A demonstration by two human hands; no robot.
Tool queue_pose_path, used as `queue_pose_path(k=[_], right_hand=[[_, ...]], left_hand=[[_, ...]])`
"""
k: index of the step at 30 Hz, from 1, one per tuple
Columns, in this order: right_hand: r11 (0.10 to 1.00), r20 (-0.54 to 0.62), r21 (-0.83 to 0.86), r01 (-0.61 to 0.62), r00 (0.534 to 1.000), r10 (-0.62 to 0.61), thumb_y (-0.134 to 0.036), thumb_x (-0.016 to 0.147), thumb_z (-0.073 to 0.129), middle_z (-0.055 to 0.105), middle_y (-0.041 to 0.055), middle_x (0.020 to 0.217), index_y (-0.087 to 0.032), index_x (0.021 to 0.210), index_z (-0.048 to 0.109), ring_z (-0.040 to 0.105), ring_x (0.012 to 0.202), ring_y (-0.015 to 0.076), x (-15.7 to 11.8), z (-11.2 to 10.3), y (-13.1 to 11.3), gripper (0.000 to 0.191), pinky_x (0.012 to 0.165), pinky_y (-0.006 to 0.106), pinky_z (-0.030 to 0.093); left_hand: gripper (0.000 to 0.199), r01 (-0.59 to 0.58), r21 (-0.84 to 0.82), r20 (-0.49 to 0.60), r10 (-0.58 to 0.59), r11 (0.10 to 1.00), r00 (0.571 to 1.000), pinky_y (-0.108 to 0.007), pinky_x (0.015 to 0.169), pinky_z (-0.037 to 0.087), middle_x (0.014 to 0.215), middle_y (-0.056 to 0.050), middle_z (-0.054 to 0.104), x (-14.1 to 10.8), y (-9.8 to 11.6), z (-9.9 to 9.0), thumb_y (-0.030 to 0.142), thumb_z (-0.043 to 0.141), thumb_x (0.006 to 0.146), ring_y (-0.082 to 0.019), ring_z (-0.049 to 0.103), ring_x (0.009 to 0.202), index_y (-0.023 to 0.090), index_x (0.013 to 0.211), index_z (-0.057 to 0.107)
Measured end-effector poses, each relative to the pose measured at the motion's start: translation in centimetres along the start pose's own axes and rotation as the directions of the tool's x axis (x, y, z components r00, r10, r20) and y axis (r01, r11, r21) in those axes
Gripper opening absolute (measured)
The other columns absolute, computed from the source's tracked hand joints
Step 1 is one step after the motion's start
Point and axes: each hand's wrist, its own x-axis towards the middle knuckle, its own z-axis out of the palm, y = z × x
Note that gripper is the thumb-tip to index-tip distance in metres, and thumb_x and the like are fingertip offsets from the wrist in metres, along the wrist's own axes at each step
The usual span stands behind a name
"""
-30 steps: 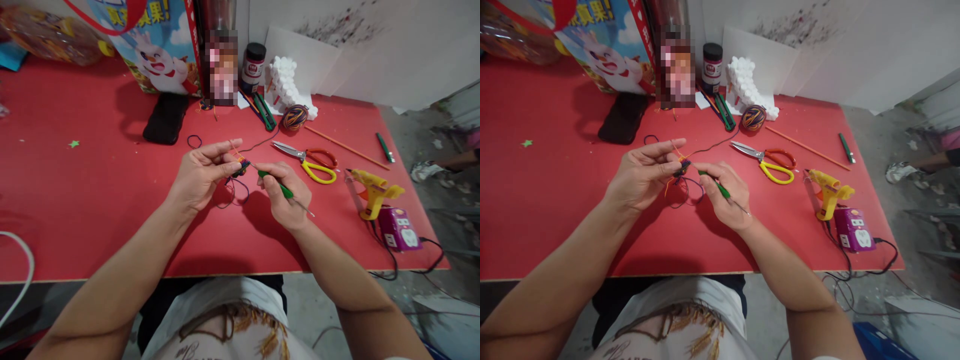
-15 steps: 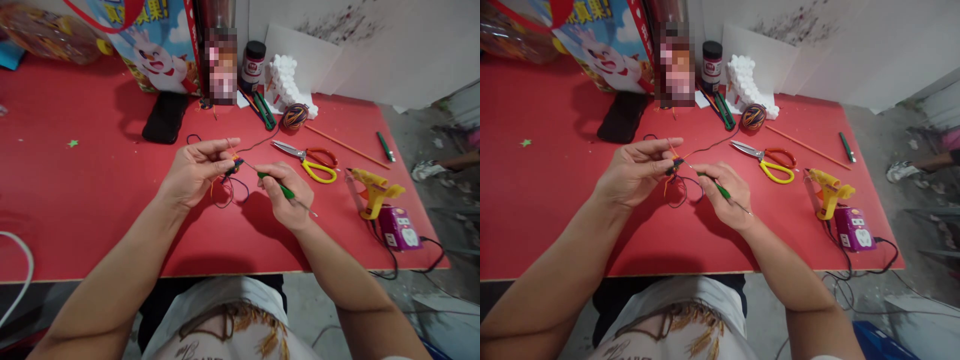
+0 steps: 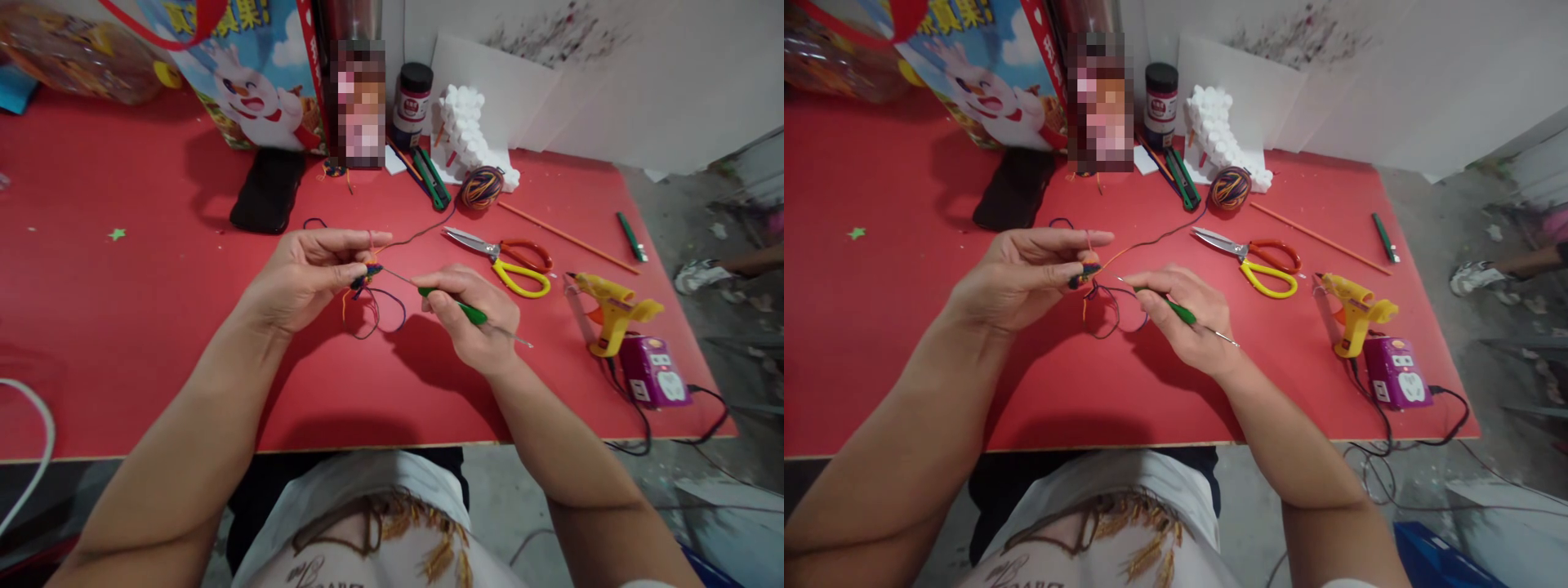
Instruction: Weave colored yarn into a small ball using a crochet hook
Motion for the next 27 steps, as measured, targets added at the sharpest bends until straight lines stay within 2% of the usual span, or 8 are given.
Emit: queue_pose_path(k=[10,14,19,22,24,27], right_hand=[[0.952,0.123,0.228,-0.203,0.976,0.179,-0.028,0.102,0.074,0.078,0.004,0.085,-0.02,0.107,0.086,0.069,0.071,0.0141,1.0,-1.5,-0.3,0.015,0.072,0.031,0.057],[0.867,0.173,0.384,-0.316,0.948,0.269,-0.028,0.101,0.076,0.074,0.0023,0.08,-0.02,0.106,0.087,0.064,0.067,0.0117,0.9,-1.8,0.1,0.015,0.063,0.027,0.053],[0.737,0.247,0.529,-0.421,0.907,0.341,-0.032,0.1,0.078,0.071,0.0021,0.075,-0.02,0.105,0.088,0.062,0.064,0.0119,0.5,-1.9,1.1,0.016,0.06,0.027,0.047],[0.654,0.262,0.61,-0.447,0.893,0.366,-0.039,0.098,0.079,0.067,0.001,0.067,-0.019,0.102,0.087,0.057,0.058,0.0117,0.5,-1.2,1.3,0.022,0.055,0.027,0.044],[0.589,0.238,0.67,-0.452,0.882,0.406,-0.043,0.099,0.078,0.063,-0.0007,0.064,-0.02,0.101,0.086,0.052,0.056,0.011,0.5,-0.3,1.1,0.025,0.054,0.026,0.045],[0.586,0.073,0.714,-0.383,0.874,0.481,-0.045,0.101,0.076,0.064,-0.0023,0.07,-0.023,0.104,0.083,0.051,0.059,0.0098,0.4,1.2,0.8,0.023,0.06,0.026,0.052]], left_hand=[[0.029,0.084,0.075,0.139,-0.094,0.994,0.986,-0.022,0.07,0.063,0.108,-0.013,0.087,-0.1,0.1,-1.2,0.018,0.096,0.064,-0.016,0.078,0.077,0.019,0.093,0.092],[0.029,0.117,0.103,0.169,-0.134,0.988,0.977,-0.025,0.07,0.065,0.103,-0.012,0.087,-0.2,0.0,-1.3,0.021,0.097,0.065,-0.019,0.08,0.078,0.02,0.093,0.092],[0.03,0.13,0.117,0.179,-0.15,0.985,0.972,-0.03,0.07,0.066,0.103,-0.013,0.087,-0.5,-0.2,-1.2,0.024,0.1,0.064,-0.023,0.082,0.078,0.02,0.093,0.092],[0.031,0.095,0.102,0.169,-0.111,0.99,0.979,-0.029,0.069,0.064,0.097,-0.013,0.086,-0.6,-0.5,-0.4,0.027,0.103,0.063,-0.021,0.079,0.075,0.019,0.091,0.092],[0.031,0.025,0.101,0.135,-0.038,0.995,0.99,-0.027,0.071,0.063,0.092,-0.011,0.085,-0.6,-1.0,0.4,0.028,0.101,0.068,-0.016,0.076,0.074,0.02,0.097,0.092],[0.033,-0.137,0.113,0.0,0.138,0.984,0.99,-0.024,0.073,0.061,0.097,-0.007,0.085,-0.7,-2.1,1.6,0.023,0.095,0.077,-0.013,0.072,0.078,0.025,0.11,0.09]])
